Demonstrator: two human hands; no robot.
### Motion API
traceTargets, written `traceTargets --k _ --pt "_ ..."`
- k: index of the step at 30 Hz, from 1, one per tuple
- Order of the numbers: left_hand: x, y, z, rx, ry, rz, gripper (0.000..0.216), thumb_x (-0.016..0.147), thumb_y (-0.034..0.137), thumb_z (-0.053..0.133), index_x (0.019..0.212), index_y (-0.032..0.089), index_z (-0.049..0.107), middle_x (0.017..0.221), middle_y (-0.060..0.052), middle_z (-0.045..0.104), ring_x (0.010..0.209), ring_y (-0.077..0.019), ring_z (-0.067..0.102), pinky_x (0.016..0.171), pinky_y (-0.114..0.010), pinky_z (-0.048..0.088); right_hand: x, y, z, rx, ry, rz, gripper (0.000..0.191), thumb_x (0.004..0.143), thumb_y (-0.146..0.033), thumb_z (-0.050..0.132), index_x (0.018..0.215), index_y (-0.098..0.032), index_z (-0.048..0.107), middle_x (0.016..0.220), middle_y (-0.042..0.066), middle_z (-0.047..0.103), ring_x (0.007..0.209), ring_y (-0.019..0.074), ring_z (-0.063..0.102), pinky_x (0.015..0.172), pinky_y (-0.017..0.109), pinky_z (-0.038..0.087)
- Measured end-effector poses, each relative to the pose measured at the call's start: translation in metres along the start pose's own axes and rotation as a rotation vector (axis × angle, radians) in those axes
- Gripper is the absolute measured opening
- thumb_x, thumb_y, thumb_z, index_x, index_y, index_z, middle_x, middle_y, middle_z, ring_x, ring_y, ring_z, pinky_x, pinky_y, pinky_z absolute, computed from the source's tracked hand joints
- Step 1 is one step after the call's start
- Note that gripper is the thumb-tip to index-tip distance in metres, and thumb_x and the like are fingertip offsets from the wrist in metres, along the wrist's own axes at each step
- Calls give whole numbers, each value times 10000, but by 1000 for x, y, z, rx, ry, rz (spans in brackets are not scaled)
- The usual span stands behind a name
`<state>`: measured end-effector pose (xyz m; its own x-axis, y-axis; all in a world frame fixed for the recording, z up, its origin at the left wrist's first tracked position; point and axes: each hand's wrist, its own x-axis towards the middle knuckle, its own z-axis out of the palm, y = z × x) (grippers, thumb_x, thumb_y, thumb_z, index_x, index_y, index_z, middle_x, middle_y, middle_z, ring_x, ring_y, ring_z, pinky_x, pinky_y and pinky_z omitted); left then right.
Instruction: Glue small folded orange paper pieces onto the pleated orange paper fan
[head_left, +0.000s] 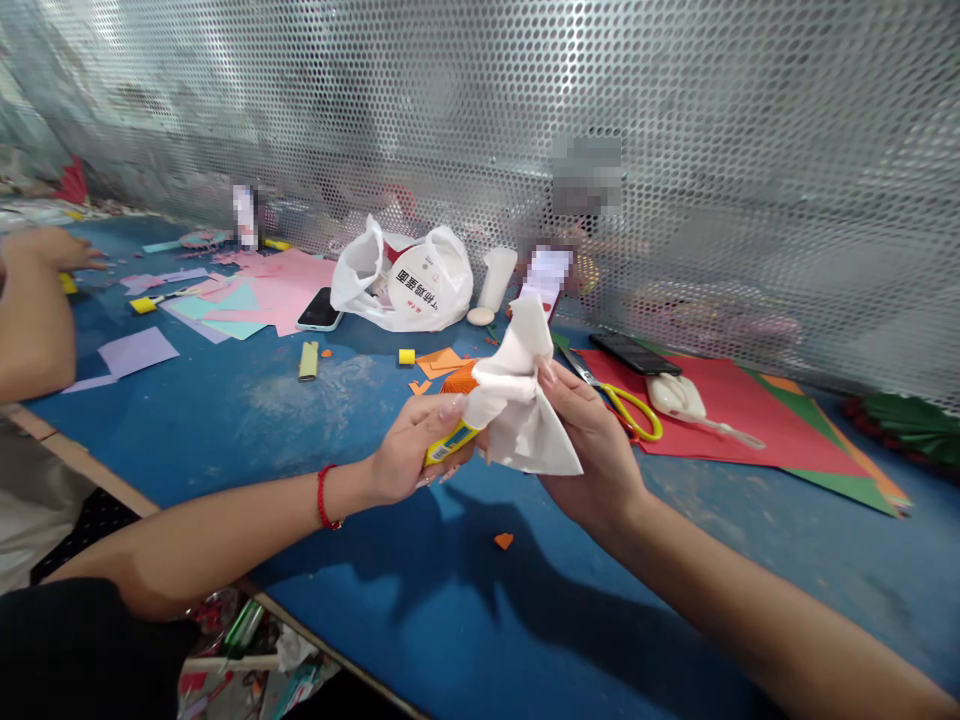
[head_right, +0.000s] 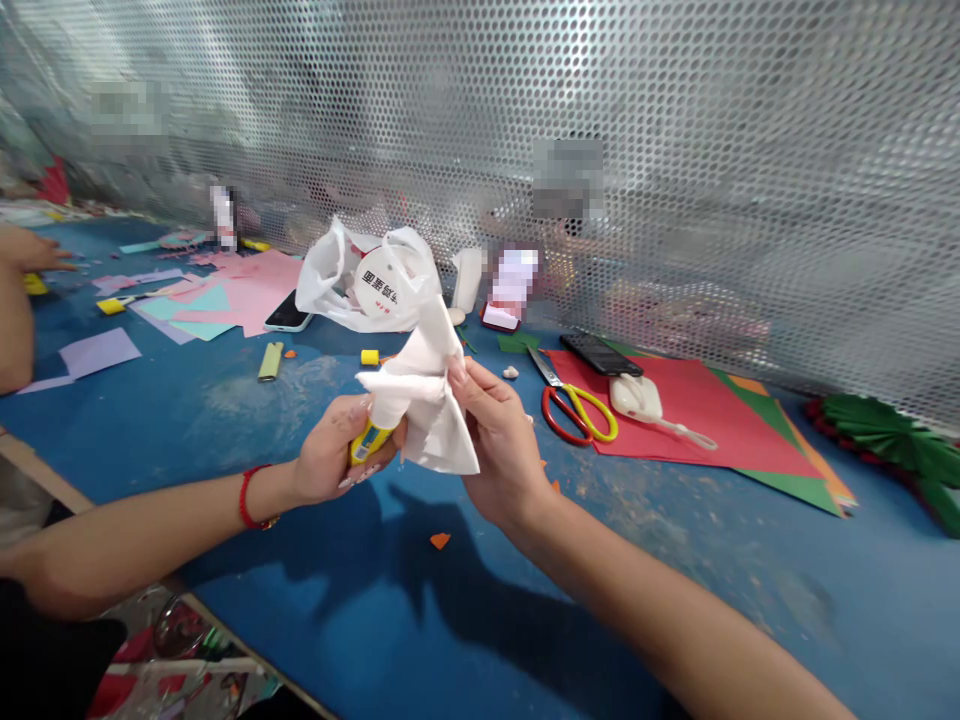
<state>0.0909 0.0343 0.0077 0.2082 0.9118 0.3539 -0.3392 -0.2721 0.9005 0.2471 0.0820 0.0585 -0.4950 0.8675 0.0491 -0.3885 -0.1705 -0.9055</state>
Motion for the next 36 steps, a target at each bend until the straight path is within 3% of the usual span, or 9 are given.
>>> traceTargets --k 7,12,19,24,28,32,36 --pt "2 2 -1 -40 25 75 523 947 591 446 804 127 640 418 58 380 313 -50 266 344 -202 237 17 -8 -14 99 111 -54 181 694 -325 804 780 -231 676 673 -44 637 560 114 573 527 232 456" --pt "1 1 -3 -20 43 86 526 936 595 456 810 121 648 436 49 402 317 -50 273 345 -205 239 23 -7 -17 -10 167 -143 245 722 -397 794 863 -241 669 732 -31 688 607 137 636 564 249 501" --pt "2 0 -3 23 53 95 519 931 587 454 822 115 640 430 53 404 315 -50 280 354 -195 264 17 -10 -13 -92 136 -107 281 749 -461 767 909 -237 708 749 -6 727 578 148 628 472 233 450" --pt "3 -6 -5 54 66 85 515 930 576 458 819 103 629 453 51 424 305 -45 293 340 -188 275 21 -37 -21 -215 103 -65 214 712 -289 740 917 -229 740 788 -1 732 610 135 608 499 223 441" --pt "1 -12 -6 94 62 78 516 954 566 408 827 108 610 468 56 421 298 -41 290 332 -182 259 26 -56 -33 -268 48 -66 285 663 -186 688 940 -235 733 808 -15 715 619 112 585 507 203 432" --pt "-1 -17 -4 170 -36 30 506 937 562 460 837 97 633 476 53 425 312 -48 316 334 -181 274 31 -61 -42 -310 30 -122 337 640 -141 634 950 -267 662 672 -53 658 494 97 511 431 192 360" --pt "-1 -18 -3 263 -145 -16 501 909 560 527 810 93 679 456 43 445 334 -56 355 363 -181 304 36 -61 -46 -361 -72 -132 295 626 -116 615 888 -242 672 799 -27 726 572 104 574 489 199 417"
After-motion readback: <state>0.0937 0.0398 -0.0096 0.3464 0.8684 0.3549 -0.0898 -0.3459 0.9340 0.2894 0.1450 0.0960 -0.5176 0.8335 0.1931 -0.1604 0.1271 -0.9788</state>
